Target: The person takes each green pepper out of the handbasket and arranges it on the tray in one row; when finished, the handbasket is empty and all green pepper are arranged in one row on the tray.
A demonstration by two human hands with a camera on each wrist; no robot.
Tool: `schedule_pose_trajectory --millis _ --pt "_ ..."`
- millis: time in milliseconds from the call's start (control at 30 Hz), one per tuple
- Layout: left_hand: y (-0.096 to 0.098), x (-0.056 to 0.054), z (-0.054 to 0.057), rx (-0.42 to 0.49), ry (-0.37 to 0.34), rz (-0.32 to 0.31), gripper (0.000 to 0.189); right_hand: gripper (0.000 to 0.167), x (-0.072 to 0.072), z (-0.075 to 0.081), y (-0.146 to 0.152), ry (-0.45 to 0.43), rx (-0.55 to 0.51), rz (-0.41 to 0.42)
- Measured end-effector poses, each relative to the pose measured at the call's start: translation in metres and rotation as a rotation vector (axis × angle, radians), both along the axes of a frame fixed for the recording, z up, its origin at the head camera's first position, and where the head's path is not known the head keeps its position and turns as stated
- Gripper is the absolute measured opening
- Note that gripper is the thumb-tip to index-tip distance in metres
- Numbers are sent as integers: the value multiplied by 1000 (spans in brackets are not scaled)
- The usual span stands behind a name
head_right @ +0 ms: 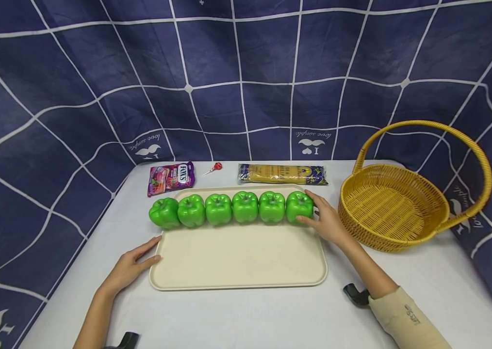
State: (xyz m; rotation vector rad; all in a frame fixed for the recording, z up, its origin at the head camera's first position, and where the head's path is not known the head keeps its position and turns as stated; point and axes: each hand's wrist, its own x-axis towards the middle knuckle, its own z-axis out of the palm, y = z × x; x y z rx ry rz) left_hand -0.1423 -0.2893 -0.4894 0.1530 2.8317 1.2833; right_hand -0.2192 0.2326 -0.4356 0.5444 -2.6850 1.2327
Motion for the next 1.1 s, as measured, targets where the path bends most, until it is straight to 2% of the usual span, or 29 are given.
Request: schedule_pose_trajectory --millis 233,467,700,933,1000,1100 --pt "0 0 0 11 -8 5 61 76 -2 -2 0 -3 -12 11" --pt "-1 -2 -1 19 4 -6 60 81 -2 0 0 -21 -9 0" --pt "-1 -2 -2 21 2 -6 60 84 7 6 5 14 39 -31" --pt "-1 -2 2 11 -14 -28 59 75 23 28 18 83 32 -68" --pt "-2 0 7 3 -34 -45 57 74 27 38 22 98 22 -91" --pt "-6 3 19 -26 -55 -107 53 72 33 57 31 133 -2 -136"
